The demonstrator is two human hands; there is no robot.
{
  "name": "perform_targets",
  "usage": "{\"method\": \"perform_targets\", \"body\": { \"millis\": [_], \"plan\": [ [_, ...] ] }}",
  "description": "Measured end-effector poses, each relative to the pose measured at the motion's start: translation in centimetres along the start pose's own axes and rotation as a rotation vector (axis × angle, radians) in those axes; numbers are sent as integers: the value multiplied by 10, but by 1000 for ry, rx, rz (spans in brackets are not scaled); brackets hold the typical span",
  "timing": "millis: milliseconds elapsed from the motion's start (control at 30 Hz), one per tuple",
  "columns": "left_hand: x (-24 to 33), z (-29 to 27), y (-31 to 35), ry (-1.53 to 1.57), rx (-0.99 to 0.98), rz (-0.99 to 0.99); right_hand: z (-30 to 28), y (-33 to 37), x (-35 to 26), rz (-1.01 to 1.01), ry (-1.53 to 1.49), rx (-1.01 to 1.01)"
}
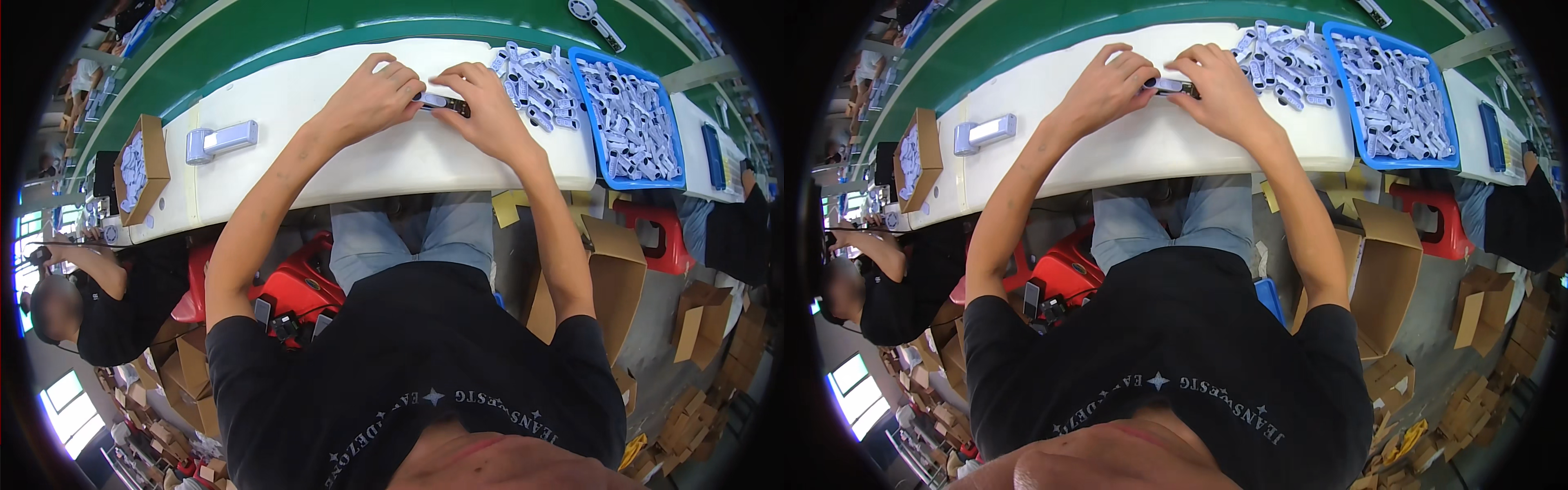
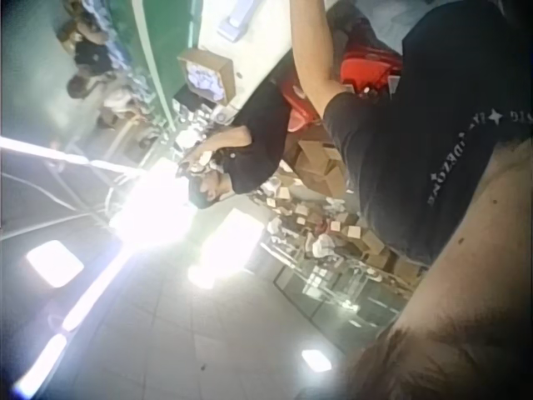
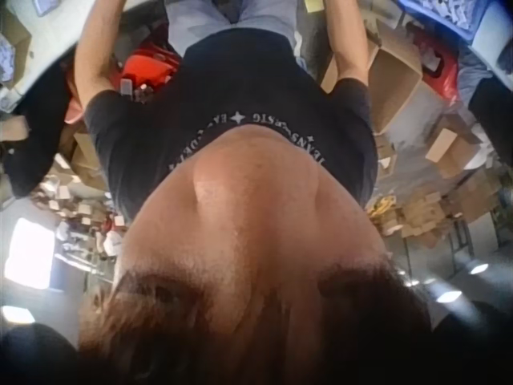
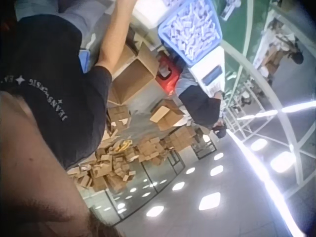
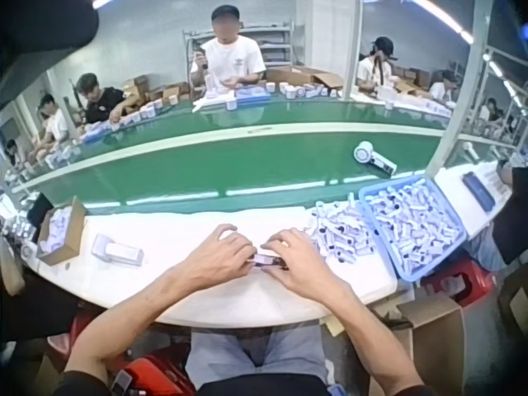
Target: Assembling handheld electronic fans by fitting together the plastic components and internal mechanisms on a production line.
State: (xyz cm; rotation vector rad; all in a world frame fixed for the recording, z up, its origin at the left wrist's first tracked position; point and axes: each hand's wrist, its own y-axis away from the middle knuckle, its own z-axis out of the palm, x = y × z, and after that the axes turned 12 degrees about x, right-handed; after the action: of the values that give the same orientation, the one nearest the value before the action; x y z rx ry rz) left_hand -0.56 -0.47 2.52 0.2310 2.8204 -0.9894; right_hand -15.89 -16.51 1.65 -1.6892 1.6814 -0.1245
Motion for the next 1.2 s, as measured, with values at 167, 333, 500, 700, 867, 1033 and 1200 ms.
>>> {"method": "perform_targets", "body": {
  "millis": [167, 333, 500, 700, 867, 1033, 1200],
  "plan": [
    [-1, 6, 0, 129, 24, -53, 0, -6, -13, 62, -9, 53],
    [16, -5, 24, 375, 224, -711, 10, -6, -18, 81, 54, 63],
    [34, 1, 35, 1038, 291, -1277, 21, -4, -15, 27, 12, 145],
    [32, 17, 36, 949, 681, -1128, 7, -3, -29, 286, -361, 154],
    [34, -2, 25, 985, 647, -1081, 9, -6, -42, 227, -307, 144],
    [24, -23, 35, 1029, 762, -1132, 9, 3, -39, 407, -452, 466],
    [10, -14, 48, 1182, 1001, -1052, 8, 2, -49, 525, -820, 496]
  ]
}}
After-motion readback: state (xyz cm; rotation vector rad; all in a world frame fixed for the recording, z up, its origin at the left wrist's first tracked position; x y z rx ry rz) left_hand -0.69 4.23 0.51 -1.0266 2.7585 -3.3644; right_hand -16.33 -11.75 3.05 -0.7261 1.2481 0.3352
